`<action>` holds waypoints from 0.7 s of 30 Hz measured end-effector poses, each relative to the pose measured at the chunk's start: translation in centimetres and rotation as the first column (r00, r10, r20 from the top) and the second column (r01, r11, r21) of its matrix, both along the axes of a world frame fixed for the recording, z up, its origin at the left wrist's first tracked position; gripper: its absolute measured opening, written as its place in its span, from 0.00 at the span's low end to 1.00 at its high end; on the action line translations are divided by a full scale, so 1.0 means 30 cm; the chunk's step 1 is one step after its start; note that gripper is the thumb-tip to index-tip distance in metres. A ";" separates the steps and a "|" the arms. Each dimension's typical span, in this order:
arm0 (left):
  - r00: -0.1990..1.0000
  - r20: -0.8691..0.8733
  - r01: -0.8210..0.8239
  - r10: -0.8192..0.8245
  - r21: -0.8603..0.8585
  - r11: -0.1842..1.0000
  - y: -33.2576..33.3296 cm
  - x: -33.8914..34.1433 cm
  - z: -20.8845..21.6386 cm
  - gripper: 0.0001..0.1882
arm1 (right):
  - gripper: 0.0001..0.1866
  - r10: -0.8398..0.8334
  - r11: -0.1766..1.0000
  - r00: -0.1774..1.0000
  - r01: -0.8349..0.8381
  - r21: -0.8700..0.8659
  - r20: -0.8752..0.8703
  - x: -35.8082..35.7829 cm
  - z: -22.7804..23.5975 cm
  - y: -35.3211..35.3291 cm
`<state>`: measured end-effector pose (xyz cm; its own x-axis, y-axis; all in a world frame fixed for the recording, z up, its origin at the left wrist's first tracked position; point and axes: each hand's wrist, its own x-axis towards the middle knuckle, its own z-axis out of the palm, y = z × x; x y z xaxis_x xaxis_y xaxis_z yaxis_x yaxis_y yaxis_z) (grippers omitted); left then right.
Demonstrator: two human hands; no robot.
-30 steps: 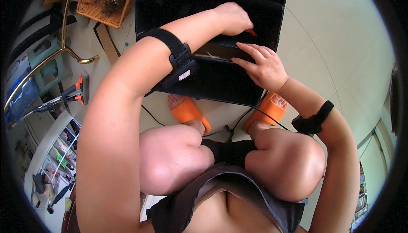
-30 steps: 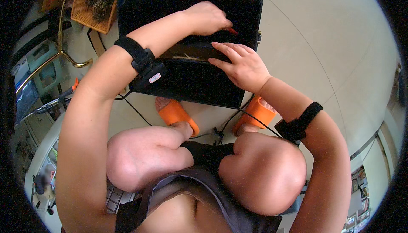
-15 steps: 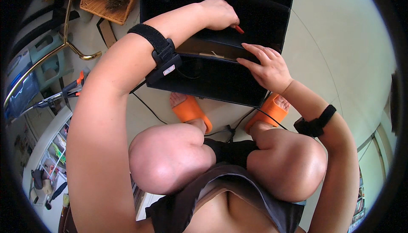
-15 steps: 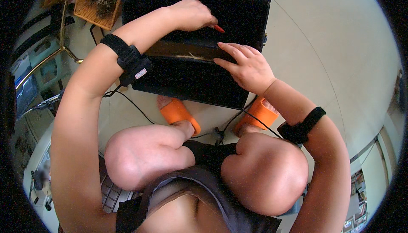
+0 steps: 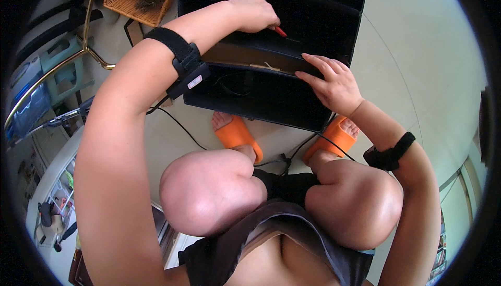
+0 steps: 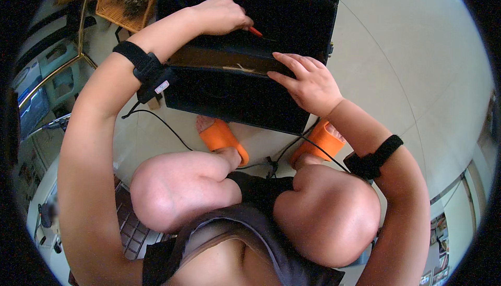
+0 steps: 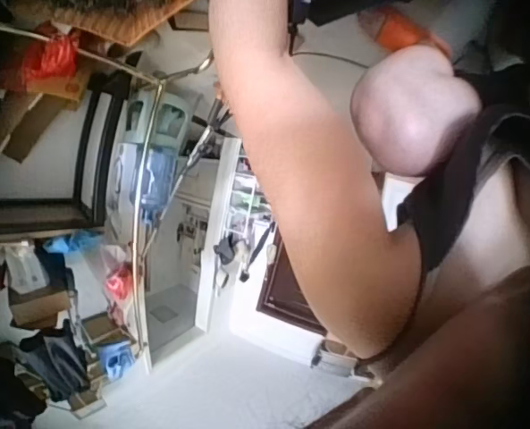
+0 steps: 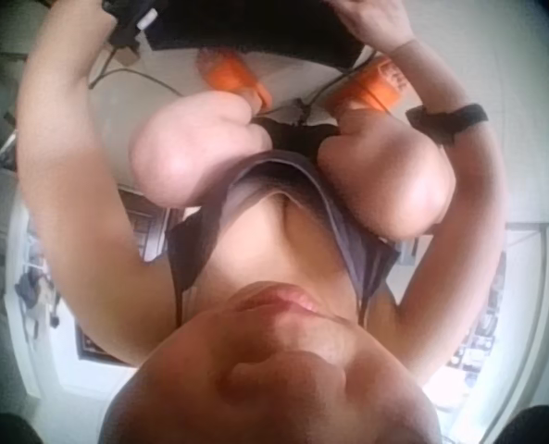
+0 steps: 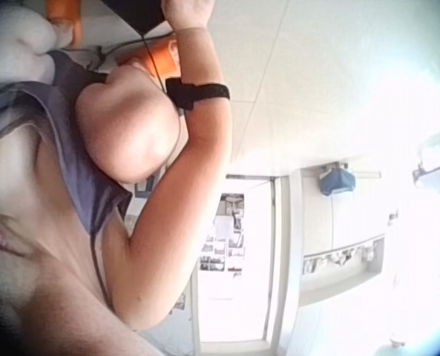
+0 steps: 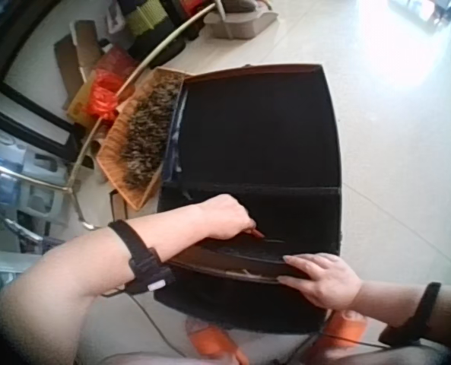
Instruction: The person uses a red utility knife to cut the tape and remove the cardboard backing from a black box. They then remove a black plastic frame and a black foam insert from inside the box.
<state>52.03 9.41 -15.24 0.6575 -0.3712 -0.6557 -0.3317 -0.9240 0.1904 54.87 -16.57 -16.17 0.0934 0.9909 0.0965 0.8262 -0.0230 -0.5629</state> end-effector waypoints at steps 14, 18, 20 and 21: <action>0.992 0.075 0.091 -0.103 0.145 0.985 0.146 -0.108 0.058 0.11 | 0.22 0.009 1.000 1.000 -0.009 0.007 0.005 0.000 -0.001 -0.003; 0.978 0.108 0.157 -0.179 0.183 0.970 0.183 -0.143 0.068 0.15 | 0.22 0.008 1.000 1.000 -0.008 -0.007 0.025 -0.002 0.002 0.001; 0.981 0.060 0.169 -0.187 0.226 0.959 0.219 -0.162 0.086 0.18 | 0.22 0.007 1.000 1.000 -0.007 -0.014 0.014 -0.003 -0.002 -0.003; 0.972 0.074 0.202 -0.224 0.231 0.952 0.247 -0.184 0.093 0.21 | 0.22 0.009 1.000 1.000 -0.009 -0.012 0.007 -0.003 -0.003 -0.001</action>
<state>46.51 16.81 -12.46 0.6440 -0.3633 -0.6733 -0.5320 -0.8451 -0.0529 54.78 -16.61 -16.26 0.0842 0.9928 0.0856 0.8302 -0.0224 -0.5570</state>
